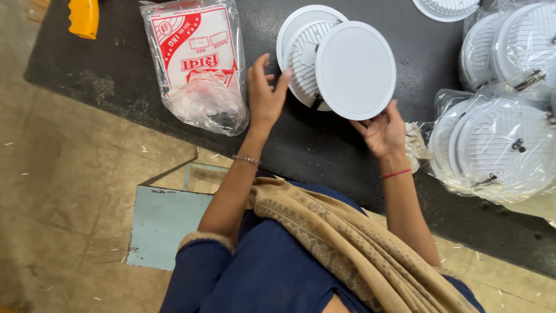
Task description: The person wipes round LED ceiling light panels with a cloth, wraps each panel in a clear plastic bag, and places the wrapped panels into cardboard boxes on the workbench.
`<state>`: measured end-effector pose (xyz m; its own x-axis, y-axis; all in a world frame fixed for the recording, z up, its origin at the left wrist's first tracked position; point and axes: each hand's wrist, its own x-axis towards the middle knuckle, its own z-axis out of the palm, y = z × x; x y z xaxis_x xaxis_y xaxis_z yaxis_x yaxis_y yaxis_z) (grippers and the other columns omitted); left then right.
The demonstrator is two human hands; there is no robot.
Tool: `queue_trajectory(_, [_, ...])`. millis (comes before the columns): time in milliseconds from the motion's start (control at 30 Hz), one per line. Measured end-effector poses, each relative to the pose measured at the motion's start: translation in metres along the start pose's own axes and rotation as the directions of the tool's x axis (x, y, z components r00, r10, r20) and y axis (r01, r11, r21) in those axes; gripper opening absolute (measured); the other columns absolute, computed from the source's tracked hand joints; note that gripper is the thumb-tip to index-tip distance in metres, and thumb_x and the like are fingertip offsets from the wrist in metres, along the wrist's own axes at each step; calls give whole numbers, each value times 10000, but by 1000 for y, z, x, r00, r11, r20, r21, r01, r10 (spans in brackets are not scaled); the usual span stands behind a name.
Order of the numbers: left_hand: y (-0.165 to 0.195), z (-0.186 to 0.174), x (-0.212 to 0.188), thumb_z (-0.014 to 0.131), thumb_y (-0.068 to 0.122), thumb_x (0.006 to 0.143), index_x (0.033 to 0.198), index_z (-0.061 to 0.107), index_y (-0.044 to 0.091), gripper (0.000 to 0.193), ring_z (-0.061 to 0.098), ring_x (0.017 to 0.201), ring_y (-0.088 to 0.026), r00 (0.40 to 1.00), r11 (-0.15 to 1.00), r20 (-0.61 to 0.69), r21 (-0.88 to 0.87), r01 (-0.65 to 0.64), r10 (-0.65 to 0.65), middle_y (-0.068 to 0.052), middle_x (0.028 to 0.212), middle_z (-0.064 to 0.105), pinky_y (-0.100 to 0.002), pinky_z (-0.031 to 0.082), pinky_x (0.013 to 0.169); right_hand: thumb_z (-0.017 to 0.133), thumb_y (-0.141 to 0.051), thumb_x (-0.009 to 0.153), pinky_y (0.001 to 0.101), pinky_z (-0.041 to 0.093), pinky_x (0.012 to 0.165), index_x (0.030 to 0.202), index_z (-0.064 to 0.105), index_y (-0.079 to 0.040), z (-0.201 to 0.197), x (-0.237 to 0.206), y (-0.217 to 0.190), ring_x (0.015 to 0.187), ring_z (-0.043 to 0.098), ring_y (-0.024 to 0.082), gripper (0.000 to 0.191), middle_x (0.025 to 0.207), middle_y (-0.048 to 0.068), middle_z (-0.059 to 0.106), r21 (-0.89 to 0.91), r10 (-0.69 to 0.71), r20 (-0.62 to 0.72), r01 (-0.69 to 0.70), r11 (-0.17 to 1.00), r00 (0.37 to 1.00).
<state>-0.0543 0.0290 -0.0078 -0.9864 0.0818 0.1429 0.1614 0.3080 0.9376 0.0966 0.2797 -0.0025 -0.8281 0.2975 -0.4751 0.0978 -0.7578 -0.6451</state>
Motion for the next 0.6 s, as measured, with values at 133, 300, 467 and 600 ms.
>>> queue_trajectory(133, [-14,32,-2,928,371,787,1546,261,74,1053,585,1133,-358,999,999,33,28,33,-34,-237,1440,398,-451,537,942,535,-356,1092,432,605,941,1453,451,0,-7,-1,-1,1198,666,259,514,1349,140,648,-123,-98,47,104,987,994])
queue_trajectory(300, [-16,52,-22,992,268,801,1571,201,43,1127,472,1292,-409,1000,997,-21,-74,8,-9,-279,1440,339,-483,524,1014,574,-273,1068,436,611,963,1396,504,24,-16,12,-18,1191,705,258,447,1315,148,681,-3,-94,-34,94,996,995])
queue_trajectory(467, [-4,48,-37,897,211,739,1537,227,54,1054,580,1170,-281,964,872,101,-412,266,-246,-204,1374,398,-333,676,712,597,-211,1069,422,624,1000,1410,516,-5,2,50,-63,1216,675,256,406,1341,128,660,126,-191,75,181,975,979])
queue_trajectory(600, [4,37,-51,886,176,753,1436,305,18,911,649,1002,-233,912,791,214,-456,409,-349,-170,1211,532,-327,635,663,652,-235,985,490,591,1016,1388,507,31,37,102,-99,1248,632,347,503,1382,188,585,-73,-233,40,235,969,972])
